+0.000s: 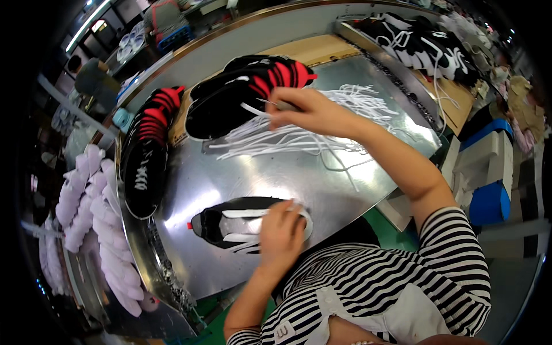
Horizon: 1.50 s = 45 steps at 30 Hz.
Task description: The person laces several black and white shoes by threading white laces through the eyelets and smoothing them out by hand on a metal table.
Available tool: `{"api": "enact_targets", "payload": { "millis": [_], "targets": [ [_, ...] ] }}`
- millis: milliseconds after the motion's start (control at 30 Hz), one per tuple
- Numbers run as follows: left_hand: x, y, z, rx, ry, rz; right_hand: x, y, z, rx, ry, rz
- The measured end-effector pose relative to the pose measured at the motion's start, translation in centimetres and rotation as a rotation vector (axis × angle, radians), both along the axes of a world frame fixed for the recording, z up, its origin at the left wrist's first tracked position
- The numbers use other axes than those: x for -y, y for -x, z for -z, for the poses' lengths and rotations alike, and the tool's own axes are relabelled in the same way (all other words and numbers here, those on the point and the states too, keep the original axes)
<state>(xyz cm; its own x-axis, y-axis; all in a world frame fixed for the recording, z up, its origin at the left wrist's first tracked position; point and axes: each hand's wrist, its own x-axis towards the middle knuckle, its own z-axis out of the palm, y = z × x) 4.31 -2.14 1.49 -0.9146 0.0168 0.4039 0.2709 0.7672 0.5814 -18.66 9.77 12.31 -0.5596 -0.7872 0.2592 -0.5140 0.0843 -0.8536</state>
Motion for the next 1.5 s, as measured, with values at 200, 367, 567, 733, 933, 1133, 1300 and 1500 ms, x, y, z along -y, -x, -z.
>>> {"api": "enact_targets", "payload": {
  "millis": [200, 367, 567, 733, 933, 1133, 1300, 1500],
  "targets": [
    [6.7, 12.5, 0.7, 0.066, 0.3, 0.021, -14.2, -2.1, 13.0, 0.193, -0.339, -0.022],
    [8.2, 20.5, 5.0, 0.213, 0.275, 0.101, -21.3, 3.8, 15.6, 0.159, -0.218, 0.43],
    [6.1, 14.9, -2.6, -0.021, 0.174, 0.023, -22.8, 2.3, 6.2, 0.032, -0.104, 0.466],
    [5.4, 3.6, -9.0, 0.256, 0.447, -0.043, -26.1, -7.8, -5.2, 0.067, 0.528, 0.231],
    [5.9, 0.6, -4.0, 0.061, 0.453, 0.008, -27.1, -13.4, -12.4, 0.032, 1.366, -0.286],
    [8.0, 2.3, -2.2, 0.17, 0.396, 0.03, -16.6, -9.8, 1.5, 0.881, 0.883, 0.072],
    [9.1, 2.6, -1.4, 0.551, 0.14, 0.119, -5.8, -15.0, 12.9, 1.203, 0.531, 0.04],
    [6.2, 3.0, -0.7, 1.361, -0.813, -0.17, -3.7, -14.0, 15.3, 0.912, 0.301, 0.339]
  ]
}}
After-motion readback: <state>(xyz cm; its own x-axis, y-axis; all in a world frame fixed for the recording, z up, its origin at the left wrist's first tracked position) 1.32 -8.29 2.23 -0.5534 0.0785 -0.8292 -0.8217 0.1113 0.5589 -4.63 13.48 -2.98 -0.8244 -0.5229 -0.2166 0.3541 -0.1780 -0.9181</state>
